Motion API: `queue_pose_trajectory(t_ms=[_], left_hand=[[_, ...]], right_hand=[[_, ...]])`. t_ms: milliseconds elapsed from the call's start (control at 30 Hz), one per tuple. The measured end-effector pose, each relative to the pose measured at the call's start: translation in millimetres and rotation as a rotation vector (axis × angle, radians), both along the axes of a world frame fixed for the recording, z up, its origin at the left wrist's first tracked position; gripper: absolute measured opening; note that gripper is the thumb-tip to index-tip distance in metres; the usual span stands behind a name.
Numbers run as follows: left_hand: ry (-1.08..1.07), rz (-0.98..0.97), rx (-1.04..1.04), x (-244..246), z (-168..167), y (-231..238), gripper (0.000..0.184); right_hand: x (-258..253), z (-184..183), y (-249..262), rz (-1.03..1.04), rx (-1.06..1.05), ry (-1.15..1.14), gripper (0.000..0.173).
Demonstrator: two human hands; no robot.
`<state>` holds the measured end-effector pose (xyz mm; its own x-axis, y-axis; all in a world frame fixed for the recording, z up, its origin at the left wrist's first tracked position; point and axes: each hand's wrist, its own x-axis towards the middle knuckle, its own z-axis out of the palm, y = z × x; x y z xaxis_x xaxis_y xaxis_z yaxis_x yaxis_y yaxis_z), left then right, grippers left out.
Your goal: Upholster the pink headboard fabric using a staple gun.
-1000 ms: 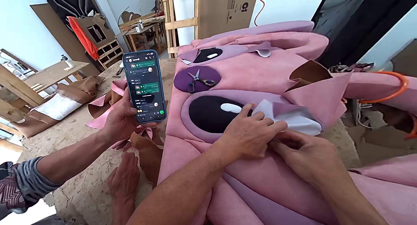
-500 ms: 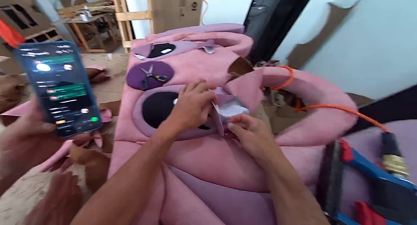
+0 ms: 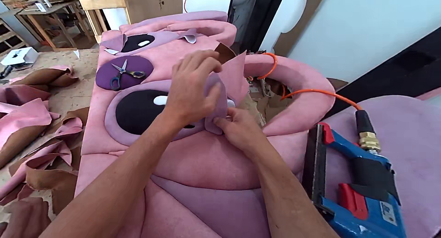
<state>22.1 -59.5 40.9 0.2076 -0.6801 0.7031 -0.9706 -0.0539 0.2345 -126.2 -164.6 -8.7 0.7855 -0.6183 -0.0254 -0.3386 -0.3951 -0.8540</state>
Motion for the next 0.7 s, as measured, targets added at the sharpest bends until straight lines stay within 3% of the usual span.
queue_pose_trajectory(t_ms=[133, 267, 400, 567, 700], left_hand=[[-0.122, 0.108, -0.019, -12, -23, 44, 0.021], [0.100, 0.120, 0.252, -19, -53, 51, 0.026], [0.254, 0.149, 0.438, -24, -52, 30, 0.039], [0.311, 0.151, 0.429, -20, -56, 26, 0.021], [0.328, 0.130, 0.385, -19, -56, 23, 0.018]], right_hand=[[0, 4, -2, -0.037, -0.061, 0.099, 0.020], [0, 8, -3, 0.015, 0.014, 0.146, 0.020], [1, 4, -5, -0.009, 0.095, 0.113, 0.021], [-5, 7, -3, -0.118, -0.082, 0.151, 0.024], [-7, 12, -2, -0.119, -0.191, 0.194, 0.024]])
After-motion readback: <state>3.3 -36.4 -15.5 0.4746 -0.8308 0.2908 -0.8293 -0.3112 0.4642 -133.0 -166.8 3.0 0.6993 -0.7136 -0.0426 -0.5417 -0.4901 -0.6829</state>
